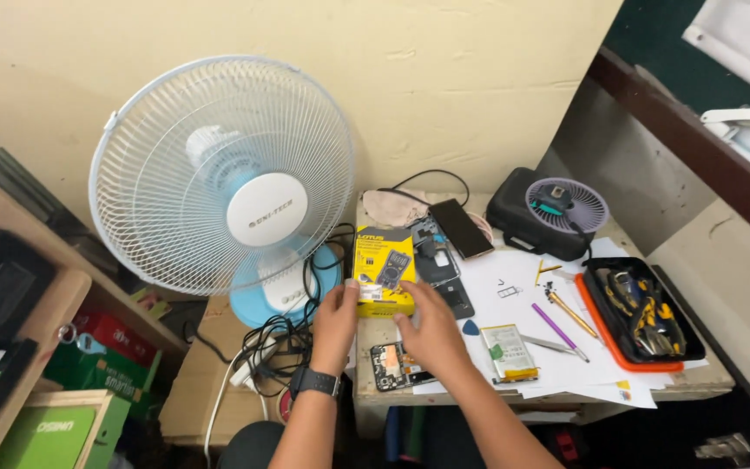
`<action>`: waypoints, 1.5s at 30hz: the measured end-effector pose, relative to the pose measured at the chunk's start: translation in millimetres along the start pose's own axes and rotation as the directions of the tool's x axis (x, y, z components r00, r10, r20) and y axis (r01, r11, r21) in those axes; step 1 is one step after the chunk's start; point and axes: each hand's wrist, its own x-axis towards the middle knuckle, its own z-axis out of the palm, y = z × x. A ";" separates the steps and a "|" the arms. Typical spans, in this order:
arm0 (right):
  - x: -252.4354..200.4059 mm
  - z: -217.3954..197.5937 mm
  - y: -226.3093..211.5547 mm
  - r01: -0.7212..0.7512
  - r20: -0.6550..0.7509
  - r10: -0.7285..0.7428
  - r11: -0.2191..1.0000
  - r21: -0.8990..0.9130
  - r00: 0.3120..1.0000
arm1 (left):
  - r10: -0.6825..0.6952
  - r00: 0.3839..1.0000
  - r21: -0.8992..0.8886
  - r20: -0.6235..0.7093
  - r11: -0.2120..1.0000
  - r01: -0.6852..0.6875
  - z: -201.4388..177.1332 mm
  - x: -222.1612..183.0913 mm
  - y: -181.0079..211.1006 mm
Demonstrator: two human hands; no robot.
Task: Testing and preparing a new mobile phone battery using a multimeter before installation.
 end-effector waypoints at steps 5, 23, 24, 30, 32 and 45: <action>0.8 21.8 15.8 -0.089 -0.054 0.099 0.982 0.165 0.994 | -0.009 0.998 -0.089 -0.065 0.996 0.004 9.7 18.8 -15.7; 3.8 -6.5 -25.3 -0.505 0.398 0.340 0.338 0.794 0.852 | 0.455 0.888 -0.146 -0.062 0.876 -0.459 -27.2 -58.0 -1.0; 7.2 -8.3 -25.9 -0.532 0.449 0.307 0.292 0.795 0.839 | 0.569 0.822 -0.022 0.011 0.822 -0.569 -33.0 -64.1 3.7; 15.0 -0.2 -9.7 -0.558 0.468 0.413 0.125 0.820 0.781 | 0.836 0.493 0.350 0.242 0.398 -0.848 -41.3 -19.7 -47.8; 14.7 3.9 -4.9 -0.542 0.458 0.365 0.168 0.824 0.810 | 0.842 0.485 0.394 0.238 0.372 -0.840 -35.5 -18.6 -47.2; -8.1 -17.8 30.3 -0.622 0.325 0.531 0.666 0.412 0.783 | 0.853 0.403 0.577 0.333 0.154 -0.802 -29.0 -1.6 -89.7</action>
